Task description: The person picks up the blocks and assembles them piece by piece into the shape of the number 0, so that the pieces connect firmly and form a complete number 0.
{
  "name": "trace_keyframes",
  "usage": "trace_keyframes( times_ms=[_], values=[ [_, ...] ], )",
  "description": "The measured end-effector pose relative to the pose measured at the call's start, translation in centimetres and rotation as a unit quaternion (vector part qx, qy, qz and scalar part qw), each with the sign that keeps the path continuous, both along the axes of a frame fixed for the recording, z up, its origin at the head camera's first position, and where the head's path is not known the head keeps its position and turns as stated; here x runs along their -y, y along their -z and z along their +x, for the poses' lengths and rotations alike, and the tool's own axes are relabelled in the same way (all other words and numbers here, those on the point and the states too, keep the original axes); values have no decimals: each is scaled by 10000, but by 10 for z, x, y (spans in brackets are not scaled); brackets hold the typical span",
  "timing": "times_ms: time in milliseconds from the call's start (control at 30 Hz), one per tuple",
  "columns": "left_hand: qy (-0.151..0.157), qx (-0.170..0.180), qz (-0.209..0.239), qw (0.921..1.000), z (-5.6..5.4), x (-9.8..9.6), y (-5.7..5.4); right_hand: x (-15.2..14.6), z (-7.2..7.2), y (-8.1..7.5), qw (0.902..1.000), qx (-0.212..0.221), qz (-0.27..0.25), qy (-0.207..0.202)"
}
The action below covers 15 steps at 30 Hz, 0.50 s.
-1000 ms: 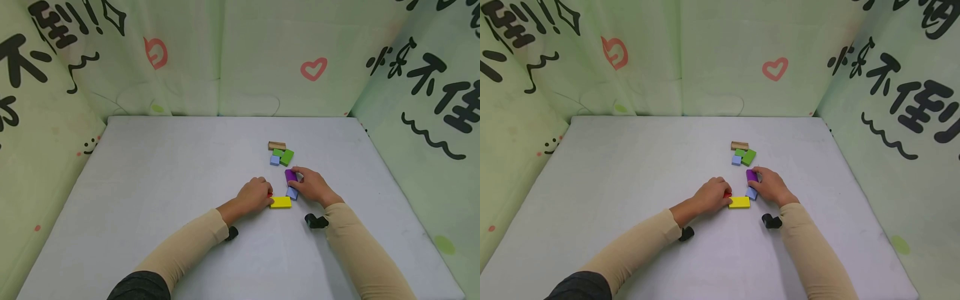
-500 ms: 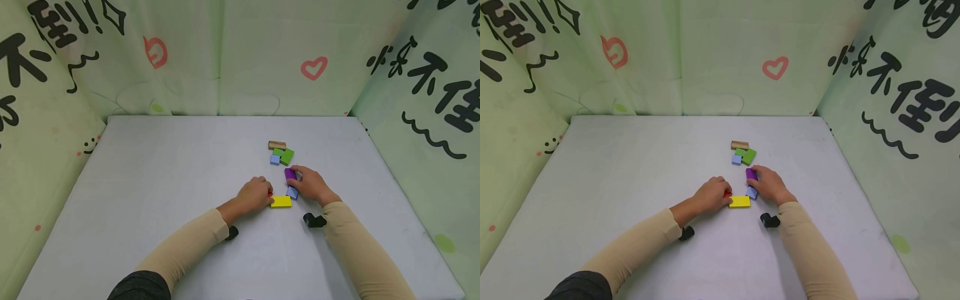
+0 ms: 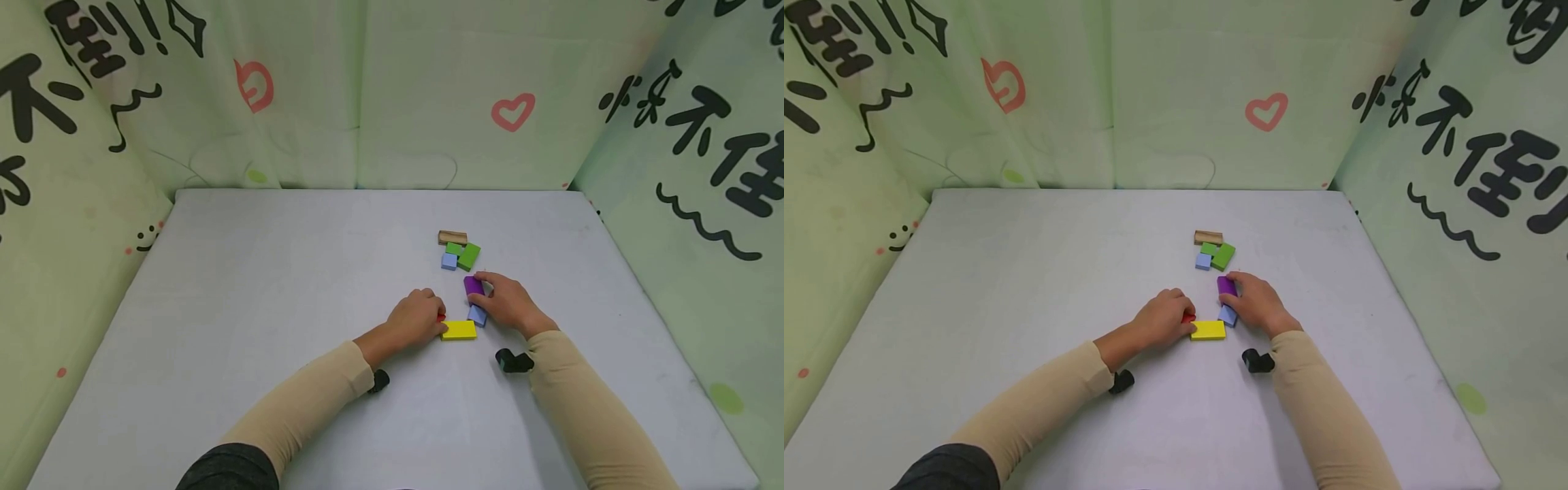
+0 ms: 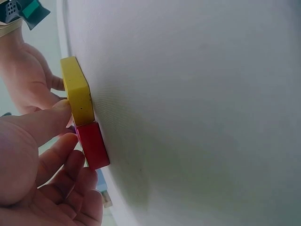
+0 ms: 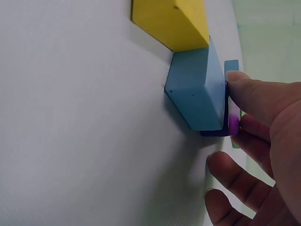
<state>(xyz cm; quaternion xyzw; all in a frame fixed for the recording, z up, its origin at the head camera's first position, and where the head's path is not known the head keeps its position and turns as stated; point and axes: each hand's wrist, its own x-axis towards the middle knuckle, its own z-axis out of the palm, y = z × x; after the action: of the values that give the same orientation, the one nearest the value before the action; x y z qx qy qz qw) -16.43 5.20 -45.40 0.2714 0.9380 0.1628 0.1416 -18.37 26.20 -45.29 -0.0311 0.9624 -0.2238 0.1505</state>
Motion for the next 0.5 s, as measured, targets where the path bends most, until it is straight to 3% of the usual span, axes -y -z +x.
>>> trace_keyframes(
  times_ms=[500],
  values=[
    [0, 0, 88, 10000, 1, 1, -1, 0, 0, 1, 10000, -39, -2, -27]
  ],
)
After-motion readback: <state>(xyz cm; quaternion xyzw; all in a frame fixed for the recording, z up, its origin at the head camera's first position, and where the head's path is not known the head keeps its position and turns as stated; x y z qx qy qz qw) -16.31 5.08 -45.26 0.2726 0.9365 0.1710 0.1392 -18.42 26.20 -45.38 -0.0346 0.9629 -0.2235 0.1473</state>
